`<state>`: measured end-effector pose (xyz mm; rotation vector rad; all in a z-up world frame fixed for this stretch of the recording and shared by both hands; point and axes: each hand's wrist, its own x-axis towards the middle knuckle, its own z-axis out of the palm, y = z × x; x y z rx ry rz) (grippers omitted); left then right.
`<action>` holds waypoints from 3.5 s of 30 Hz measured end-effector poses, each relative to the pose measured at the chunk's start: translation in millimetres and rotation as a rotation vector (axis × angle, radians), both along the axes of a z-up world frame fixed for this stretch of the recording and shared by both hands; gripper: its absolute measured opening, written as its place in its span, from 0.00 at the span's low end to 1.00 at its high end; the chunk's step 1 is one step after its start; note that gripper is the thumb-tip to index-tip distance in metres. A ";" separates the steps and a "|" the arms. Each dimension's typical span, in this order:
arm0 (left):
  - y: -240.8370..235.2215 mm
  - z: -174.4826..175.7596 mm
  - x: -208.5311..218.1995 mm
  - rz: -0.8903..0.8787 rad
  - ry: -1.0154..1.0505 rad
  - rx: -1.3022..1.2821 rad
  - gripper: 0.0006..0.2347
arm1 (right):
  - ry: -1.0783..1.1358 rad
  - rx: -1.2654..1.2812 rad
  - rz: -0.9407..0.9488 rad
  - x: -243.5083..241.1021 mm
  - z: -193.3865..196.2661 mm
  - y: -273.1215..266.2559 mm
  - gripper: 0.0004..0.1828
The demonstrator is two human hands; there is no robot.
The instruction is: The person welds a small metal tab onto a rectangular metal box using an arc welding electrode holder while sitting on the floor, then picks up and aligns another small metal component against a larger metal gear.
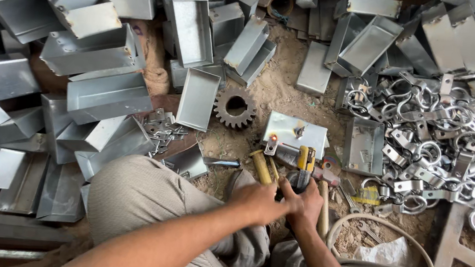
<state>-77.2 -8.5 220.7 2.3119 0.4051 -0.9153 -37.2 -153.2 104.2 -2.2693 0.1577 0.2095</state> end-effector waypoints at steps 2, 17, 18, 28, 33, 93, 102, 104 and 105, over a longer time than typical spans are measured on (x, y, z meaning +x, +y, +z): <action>-6.0 3.3 -10.7 -0.111 0.057 -0.022 0.43 | -0.056 -0.020 0.015 -1.1 2.0 4.1 0.29; -7.3 -11.0 -0.3 -0.294 -0.015 0.033 0.39 | 0.015 -0.071 0.014 2.4 0.4 7.5 0.30; -6.7 -11.0 -0.9 -0.292 -0.011 0.032 0.39 | 0.013 -0.074 0.020 2.5 0.5 8.3 0.30; -4.8 -5.5 -1.0 -0.234 -0.077 0.033 0.40 | -0.022 -0.073 0.037 2.7 -3.2 8.2 0.30; -4.9 -2.4 -0.6 -0.205 -0.064 0.043 0.43 | -0.086 -0.060 0.047 1.6 -3.2 9.9 0.29; 15.1 -5.4 -9.1 -0.107 -0.150 -0.166 0.39 | -0.009 -0.364 0.440 38.9 43.8 30.3 0.38; 20.3 11.4 -9.6 -0.059 -0.072 -0.254 0.40 | -0.020 -0.334 0.408 34.6 47.7 31.4 0.36; 20.9 12.6 -9.0 -0.075 -0.091 -0.212 0.41 | 0.006 -0.305 0.396 34.8 48.8 33.4 0.35; 21.7 13.0 -9.1 -0.073 -0.092 -0.211 0.41 | 0.017 -0.329 0.390 35.0 49.4 33.7 0.35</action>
